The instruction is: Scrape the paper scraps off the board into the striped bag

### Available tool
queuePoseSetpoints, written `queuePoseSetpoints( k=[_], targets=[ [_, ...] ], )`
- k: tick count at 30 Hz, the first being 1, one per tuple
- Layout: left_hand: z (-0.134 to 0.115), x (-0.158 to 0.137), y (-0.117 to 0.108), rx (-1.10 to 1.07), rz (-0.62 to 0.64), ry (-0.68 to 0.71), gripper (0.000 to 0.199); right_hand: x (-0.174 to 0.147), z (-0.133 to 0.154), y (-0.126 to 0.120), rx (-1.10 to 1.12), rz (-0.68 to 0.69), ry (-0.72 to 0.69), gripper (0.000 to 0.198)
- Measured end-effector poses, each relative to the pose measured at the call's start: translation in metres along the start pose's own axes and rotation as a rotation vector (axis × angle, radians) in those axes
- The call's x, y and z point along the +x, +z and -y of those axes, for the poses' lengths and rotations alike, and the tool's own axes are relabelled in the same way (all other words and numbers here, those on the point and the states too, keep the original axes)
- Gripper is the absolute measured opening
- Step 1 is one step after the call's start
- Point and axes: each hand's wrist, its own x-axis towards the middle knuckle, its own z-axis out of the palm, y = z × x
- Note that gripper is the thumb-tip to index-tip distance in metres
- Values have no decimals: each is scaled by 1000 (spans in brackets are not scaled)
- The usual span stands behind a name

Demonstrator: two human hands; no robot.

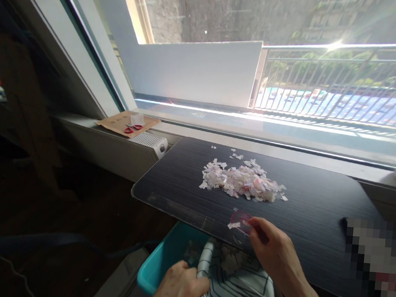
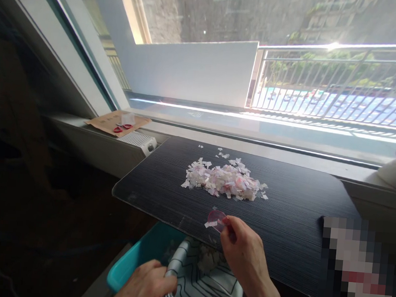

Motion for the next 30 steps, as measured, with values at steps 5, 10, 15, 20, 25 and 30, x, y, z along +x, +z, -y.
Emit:
queuePoseSetpoints(
  k=[5, 10, 15, 20, 25, 30],
  targets=[
    [1, 0, -3, -27, 25, -31, 7, -6, -8, -7, 20, 55, -19, 22],
    [8, 2, 1, -64, 72, -45, 13, -7, -15, -9, -28, -7, 13, 22],
    [3, 2, -5, -26, 76, -55, 9, -15, -2, -7, 27, 119, -16, 19],
    [2, 1, -9, -50, 80, -73, 8, -19, 2, -9, 69, 187, -23, 21],
    [11, 1, -1, -45, 97, -60, 10, -22, -4, -9, 67, 172, -26, 21],
    [6, 8, 1, 46, 99, 28, 13, -26, -22, -18, 29, 88, 16, 21]
  ],
)
